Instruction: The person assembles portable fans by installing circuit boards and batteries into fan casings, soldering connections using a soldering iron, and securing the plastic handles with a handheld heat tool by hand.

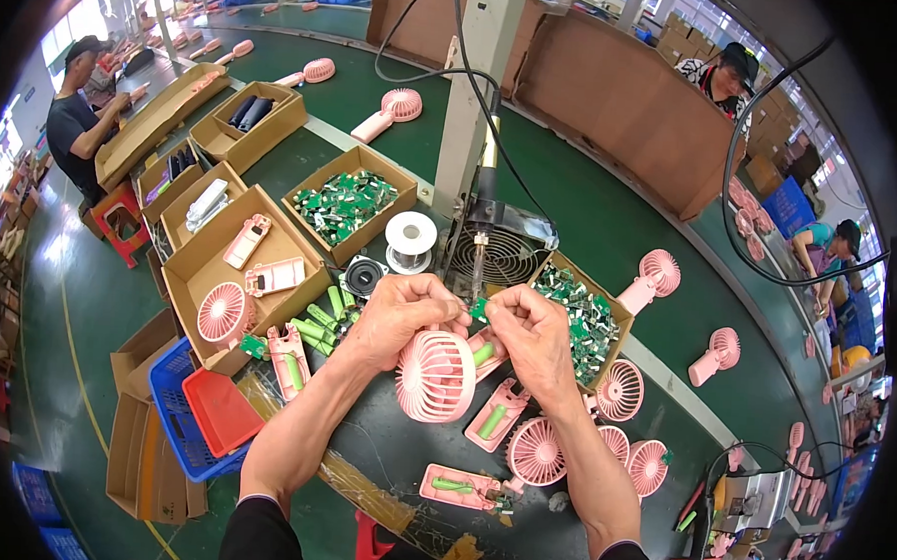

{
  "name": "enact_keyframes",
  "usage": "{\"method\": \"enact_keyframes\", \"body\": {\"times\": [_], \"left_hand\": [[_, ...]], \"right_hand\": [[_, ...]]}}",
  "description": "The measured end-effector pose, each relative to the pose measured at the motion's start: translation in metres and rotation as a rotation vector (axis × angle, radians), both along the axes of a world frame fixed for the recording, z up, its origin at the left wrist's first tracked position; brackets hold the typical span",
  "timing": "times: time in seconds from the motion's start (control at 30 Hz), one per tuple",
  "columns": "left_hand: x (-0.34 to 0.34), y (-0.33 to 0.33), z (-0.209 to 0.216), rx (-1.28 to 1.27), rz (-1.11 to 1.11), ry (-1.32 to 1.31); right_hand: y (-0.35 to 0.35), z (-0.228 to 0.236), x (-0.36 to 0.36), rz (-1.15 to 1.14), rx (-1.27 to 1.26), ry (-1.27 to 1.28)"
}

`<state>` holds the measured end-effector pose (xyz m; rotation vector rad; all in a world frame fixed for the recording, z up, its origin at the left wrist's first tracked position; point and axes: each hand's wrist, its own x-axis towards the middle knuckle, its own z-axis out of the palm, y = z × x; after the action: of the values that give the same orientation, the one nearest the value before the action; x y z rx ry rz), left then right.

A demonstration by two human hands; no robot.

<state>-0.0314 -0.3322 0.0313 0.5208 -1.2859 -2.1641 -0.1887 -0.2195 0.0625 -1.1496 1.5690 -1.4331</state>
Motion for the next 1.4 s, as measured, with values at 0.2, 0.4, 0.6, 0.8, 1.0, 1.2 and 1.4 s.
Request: {"method": "enact_keyframes", "body": {"times": [0.2,0.4,0.6,0.8,1.0,1.2,1.4], "left_hand": [[-0.0031,0.0010,0.0001,-0.002,-0.004,-0.001],[-0.0026,0.0010,0.0024,0.002,0.006,-0.005],[-0.0024,0.0003,0.0033,-0.003,-0.001,0.003],[-0.0020,0.0008,0.0051,-0.006,0.002,-0.001],[-0.0031,0.0004,0.0052,0.004,0.009,-0.008],[-0.0019,0.0008,0.0043,-0.007,0.008,-0.012],[-0.0038,-0.0007,-0.0007,0.019,-0.003,-0.006]], "right_hand": [[0.0015,0.0005,-0.0023,-0.004,-0.004,-0.020],[0.0004,0.0011,-0.0012,-0.005,-0.006,-0.029],[0.0006,0.0034,-0.0006,-0.010,-0.009,-0.037],[0.0009,0.0036,-0.0008,-0.001,-0.019,-0.049],[0.0007,0.0063,-0.0010,0.001,-0.010,-0.057],[0.0018,0.0042,-0.0007,0.000,0.001,-0.048],[0.0010,0.0003,-0.0022,-0.001,0.003,-0.047]]}}
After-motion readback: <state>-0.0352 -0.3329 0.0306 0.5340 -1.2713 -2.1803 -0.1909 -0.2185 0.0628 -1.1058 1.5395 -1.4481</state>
